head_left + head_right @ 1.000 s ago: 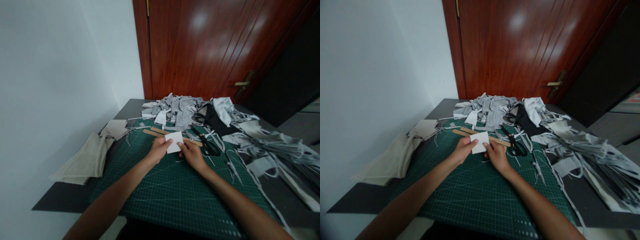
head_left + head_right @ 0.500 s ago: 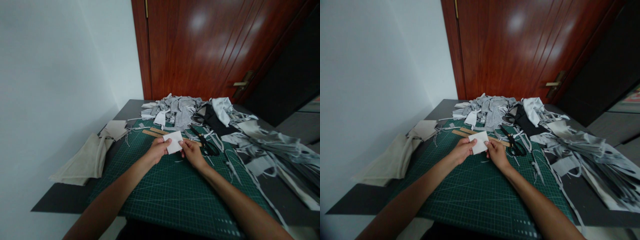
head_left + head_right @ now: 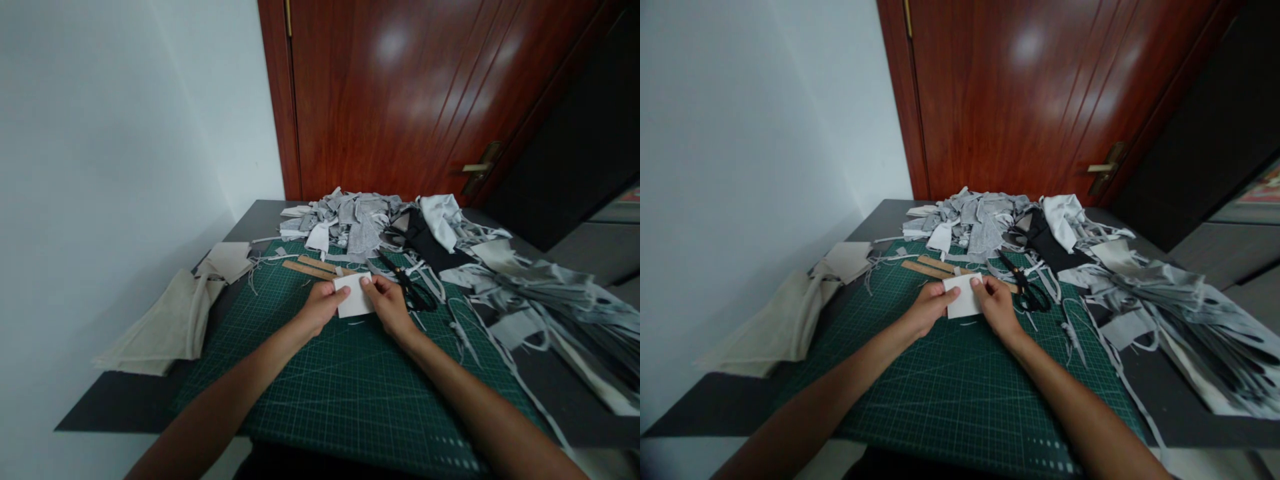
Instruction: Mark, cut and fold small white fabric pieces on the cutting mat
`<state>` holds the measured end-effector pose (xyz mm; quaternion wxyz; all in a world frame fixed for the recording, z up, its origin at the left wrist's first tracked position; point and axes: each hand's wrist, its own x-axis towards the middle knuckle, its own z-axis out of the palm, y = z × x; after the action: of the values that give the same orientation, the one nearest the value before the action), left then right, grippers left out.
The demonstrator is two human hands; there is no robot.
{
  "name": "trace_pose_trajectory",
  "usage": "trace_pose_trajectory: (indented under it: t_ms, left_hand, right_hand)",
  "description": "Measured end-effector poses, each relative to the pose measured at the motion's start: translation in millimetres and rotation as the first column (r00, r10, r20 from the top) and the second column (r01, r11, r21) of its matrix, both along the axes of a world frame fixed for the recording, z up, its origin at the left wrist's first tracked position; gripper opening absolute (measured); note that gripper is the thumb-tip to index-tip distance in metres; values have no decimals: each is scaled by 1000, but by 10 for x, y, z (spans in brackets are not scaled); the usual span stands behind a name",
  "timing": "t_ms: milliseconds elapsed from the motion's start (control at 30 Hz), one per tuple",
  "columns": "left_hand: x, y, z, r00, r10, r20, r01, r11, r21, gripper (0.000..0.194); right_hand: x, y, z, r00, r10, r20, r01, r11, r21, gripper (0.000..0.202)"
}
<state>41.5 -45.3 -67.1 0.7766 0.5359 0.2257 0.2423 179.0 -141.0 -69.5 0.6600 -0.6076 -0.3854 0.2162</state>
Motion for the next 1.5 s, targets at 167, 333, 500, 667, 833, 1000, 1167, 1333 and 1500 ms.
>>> trace_pose_trajectory:
  t_ms: [167, 333, 500, 667, 833, 1000, 1167, 1333, 1500]
  left_hand:
    - [-6, -31, 22, 999, 30, -24, -30, 999, -10, 59]
    - [6, -108, 50, 999, 33, 25, -33, 999, 25, 51]
    - [26, -143, 39, 998, 28, 53, -32, 997, 76, 46]
    - [41, -154, 3, 999, 21, 50, -25, 997, 79, 44]
    - [39, -161, 14, 998, 43, 41, -46, 997, 66, 46]
    - [31, -147, 7, 998, 51, 27, -53, 997, 51, 54]
    - [37, -111, -10, 991, 131, 34, -132, 990, 43, 56]
    - [43, -130, 14, 993, 114, 28, -113, 992, -56, 55]
    - [46, -167, 13, 986, 162, 31, -157, 981, -111, 51]
  right_hand:
    - [43, 30, -84, 1000, 2, 10, -2, 1000, 4, 46]
    - [28, -5, -62, 993, -16, 118, 16, 1000, 4, 44]
    - [-1, -41, 25, 975, -77, 206, 73, 997, 30, 40]
    - [78, -15, -11, 952, -101, 291, 101, 995, 15, 42]
    - [126, -14, 13, 821, -124, 557, 135, 991, 22, 37]
    - [110, -21, 6, 799, -90, 594, 89, 996, 30, 32]
    - [105, -14, -52, 827, -91, 555, 106, 994, 4, 33]
    - [181, 4, -24, 792, -43, 609, 79, 996, -33, 37]
    - [127, -18, -22, 860, -107, 499, 112, 994, 19, 32]
